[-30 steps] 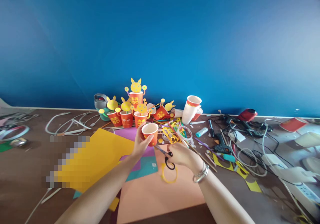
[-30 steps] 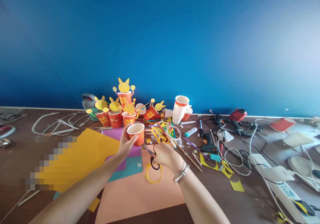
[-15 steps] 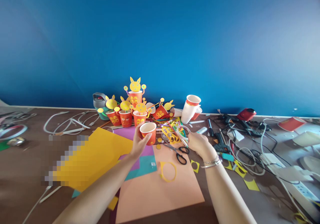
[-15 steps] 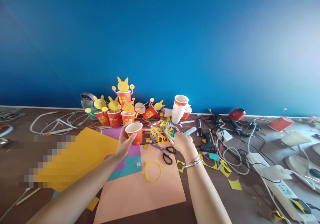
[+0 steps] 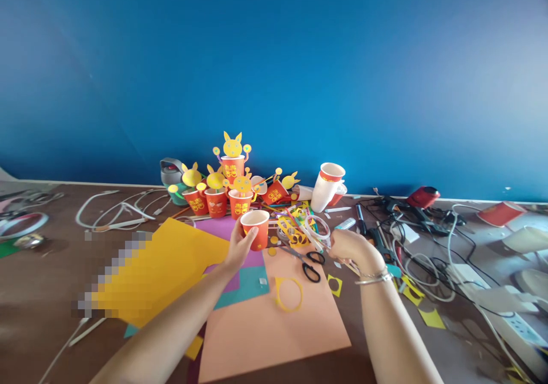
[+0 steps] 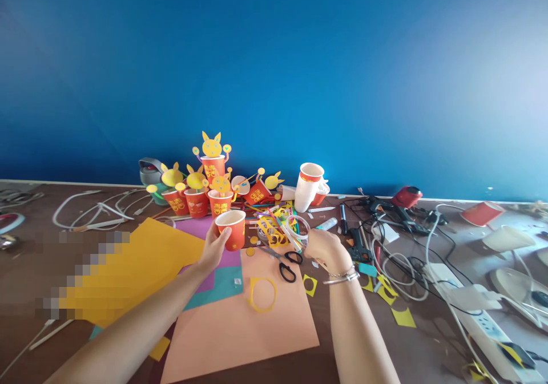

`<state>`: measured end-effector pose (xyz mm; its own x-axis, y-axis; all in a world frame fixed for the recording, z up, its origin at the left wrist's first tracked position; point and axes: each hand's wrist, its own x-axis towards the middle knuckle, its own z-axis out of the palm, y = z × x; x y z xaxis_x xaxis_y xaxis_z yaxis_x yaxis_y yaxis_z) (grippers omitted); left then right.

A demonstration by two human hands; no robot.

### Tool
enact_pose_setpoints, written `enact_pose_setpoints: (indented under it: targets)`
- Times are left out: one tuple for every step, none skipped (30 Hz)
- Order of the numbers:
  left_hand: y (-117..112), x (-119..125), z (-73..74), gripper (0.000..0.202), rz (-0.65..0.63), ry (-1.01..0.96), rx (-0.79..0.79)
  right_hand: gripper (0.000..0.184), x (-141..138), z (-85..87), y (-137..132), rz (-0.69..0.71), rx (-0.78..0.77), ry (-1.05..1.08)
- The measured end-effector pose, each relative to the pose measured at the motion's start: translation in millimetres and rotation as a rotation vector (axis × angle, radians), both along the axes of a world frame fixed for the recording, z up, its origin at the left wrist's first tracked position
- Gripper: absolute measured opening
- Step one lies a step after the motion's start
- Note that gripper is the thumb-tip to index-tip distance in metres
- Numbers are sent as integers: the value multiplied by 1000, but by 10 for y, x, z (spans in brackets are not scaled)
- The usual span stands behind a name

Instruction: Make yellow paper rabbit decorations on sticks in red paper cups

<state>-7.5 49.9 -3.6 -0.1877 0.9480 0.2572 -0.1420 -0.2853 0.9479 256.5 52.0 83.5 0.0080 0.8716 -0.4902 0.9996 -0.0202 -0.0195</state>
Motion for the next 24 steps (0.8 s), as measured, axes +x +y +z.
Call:
enact_pose_setpoints:
  targets:
    - [-4, 0, 2, 59, -5, -7, -14, 11, 30, 54, -28, -4, -12, 21]
    - [-7, 0, 1, 58, -11, -17, -26, 11, 60, 100, -56, -9, 3, 38]
    - [-10, -1, -3, 58, -16, -28, -33, 10, 85, 138, -84, -12, 45, 52]
    - [-12, -2, -8, 58, -21, -38, -37, 10, 103, 166, -109, -6, 106, 76]
    - [-13, -2, -15, 58, -25, -46, -38, 9, 108, 185, -132, 13, 174, 116]
    - [-14, -3, -22, 58, -30, -52, -39, 8, 99, 195, -152, 46, 239, 183]
    - [-13, -4, -30, 58, -36, -58, -42, 7, 72, 199, -169, 93, 296, 277]
    - [-12, -5, -38, 58, -43, -65, -47, 7, 29, 198, -184, 148, 342, 385]
    - [-11, -7, -46, 57, -57, -76, -58, 8, -28, 195, -197, 205, 384, 489]
    - [-9, -10, -54, 57, -76, -90, -75, 9, -95, 190, -209, 254, 430, 567]
    - [-9, -14, -60, 57, -106, -107, -95, 11, -165, 185, -219, 288, 480, 604]
    - [-9, -19, -64, 56, -147, -127, -116, 15, -232, 179, -226, 304, 540, 600]
    - [-11, -26, -66, 56, -198, -148, -137, 19, -291, 173, -229, 311, 596, 567]
    - [-14, -34, -66, 55, -259, -170, -159, 22, -338, 166, -229, 311, 645, 519]
    - [-18, -42, -63, 54, -329, -189, -180, 23, -370, 157, -224, 308, 679, 470]
    - [-23, -50, -59, 54, -402, -205, -199, 24, -387, 146, -215, 306, 693, 430]
    - [-29, -58, -55, 54, -471, -215, -216, 25, -392, 134, -202, 303, 694, 405]
    - [-34, -66, -52, 54, -531, -219, -227, 25, -386, 119, -186, 303, 689, 396]
    - [-38, -73, -50, 54, -582, -220, -234, 25, -374, 103, -167, 307, 684, 404]
    - [-41, -79, -52, 54, -620, -217, -235, 25, -358, 85, -146, 319, 677, 427]
    - [-43, -86, -56, 54, -648, -212, -235, 25, -341, 65, -125, 338, 673, 463]
    - [-44, -92, -62, 53, -672, -207, -238, 25, -326, 43, -103, 360, 669, 508]
    - [-44, -98, -69, 53, -694, -203, -244, 24, -314, 21, -82, 382, 665, 554]
    - [-44, -103, -76, 54, -716, -201, -255, 23, -305, -1, -63, 401, 659, 598]
